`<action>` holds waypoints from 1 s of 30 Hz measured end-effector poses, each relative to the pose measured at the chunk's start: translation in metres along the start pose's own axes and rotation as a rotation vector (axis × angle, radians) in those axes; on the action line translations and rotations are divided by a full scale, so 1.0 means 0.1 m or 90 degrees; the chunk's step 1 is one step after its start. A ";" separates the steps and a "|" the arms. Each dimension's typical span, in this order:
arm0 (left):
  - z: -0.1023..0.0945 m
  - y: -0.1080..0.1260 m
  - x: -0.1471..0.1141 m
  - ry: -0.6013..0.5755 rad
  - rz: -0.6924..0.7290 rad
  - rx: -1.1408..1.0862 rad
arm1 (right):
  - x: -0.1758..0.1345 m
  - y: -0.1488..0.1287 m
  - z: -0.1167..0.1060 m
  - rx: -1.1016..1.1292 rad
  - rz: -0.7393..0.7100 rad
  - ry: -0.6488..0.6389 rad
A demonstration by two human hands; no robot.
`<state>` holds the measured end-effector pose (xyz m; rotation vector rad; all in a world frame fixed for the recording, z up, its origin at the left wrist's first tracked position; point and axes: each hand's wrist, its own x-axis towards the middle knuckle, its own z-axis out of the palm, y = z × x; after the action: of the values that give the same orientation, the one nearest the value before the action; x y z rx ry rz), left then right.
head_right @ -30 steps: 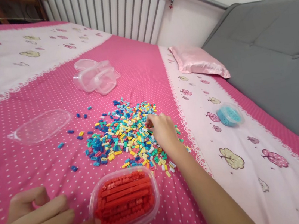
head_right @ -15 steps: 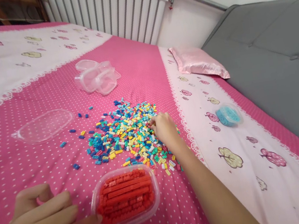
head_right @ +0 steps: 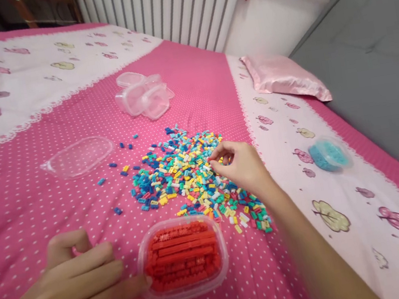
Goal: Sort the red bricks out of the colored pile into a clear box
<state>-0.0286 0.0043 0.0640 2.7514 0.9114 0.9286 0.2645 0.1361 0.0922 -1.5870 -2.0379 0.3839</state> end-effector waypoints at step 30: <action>-0.09 0.07 0.07 -0.054 -0.001 -0.022 | -0.81 -0.94 0.31 -0.093 -0.489 -0.084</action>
<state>-0.0264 0.0018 0.0769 2.7369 0.8745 0.8126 0.1851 0.0356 0.0969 -0.7503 -2.6242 0.0473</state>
